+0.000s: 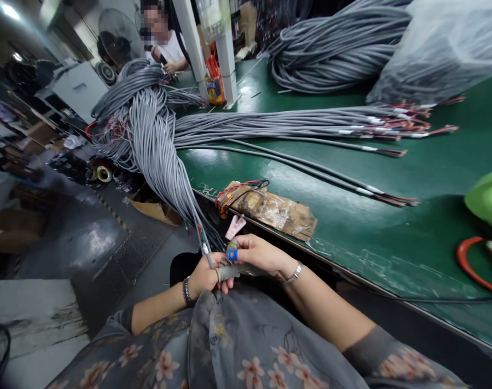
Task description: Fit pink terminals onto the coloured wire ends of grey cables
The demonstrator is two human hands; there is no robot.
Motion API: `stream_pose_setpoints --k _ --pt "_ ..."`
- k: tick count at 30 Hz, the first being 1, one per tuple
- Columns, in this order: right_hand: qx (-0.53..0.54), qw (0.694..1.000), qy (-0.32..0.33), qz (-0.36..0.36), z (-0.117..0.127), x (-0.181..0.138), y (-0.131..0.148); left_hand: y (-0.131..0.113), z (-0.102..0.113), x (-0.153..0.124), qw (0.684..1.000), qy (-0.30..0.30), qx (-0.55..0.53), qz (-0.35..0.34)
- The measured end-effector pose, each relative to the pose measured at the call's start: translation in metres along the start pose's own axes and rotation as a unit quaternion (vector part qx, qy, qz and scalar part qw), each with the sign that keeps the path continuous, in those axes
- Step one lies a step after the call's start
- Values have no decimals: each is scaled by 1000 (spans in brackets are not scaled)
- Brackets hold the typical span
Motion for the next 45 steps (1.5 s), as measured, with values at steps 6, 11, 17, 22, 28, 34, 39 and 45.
stream_pose_setpoints --k 6,11,17,22,28,34,39,45 --pt "22 999 -39 7 3 -2 -2 -3 0 -1 1000 -3 -12 19" --pt "76 992 -100 10 13 -13 -5 -4 5 3 994 -48 -98 -13" --pt "-13 994 -108 12 3 -14 -6 -3 3 2 992 -53 -113 -11" --pt "97 962 -255 28 18 -7 -20 -7 4 -8 990 -44 -126 -37" --pt "131 964 -224 56 19 4 -12 -18 8 -10 968 -102 -208 -98" --pt "76 965 -232 96 11 11 -3 -21 2 -3 966 -121 -206 -99" --pt "30 950 -286 124 14 6 1 -18 2 1 968 -123 -196 -96" --pt "-17 950 -277 140 12 6 5 -18 0 4 971 -114 -188 -94"
Point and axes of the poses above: each hand's wrist, its own x-axis towards the middle knuckle, its own z-axis out of the back of the hand, y = z × x, the point moved 5 cm from there along x, towards the middle knuckle, and after that the axes turned 10 degrees about z, right-handed, at the moved point
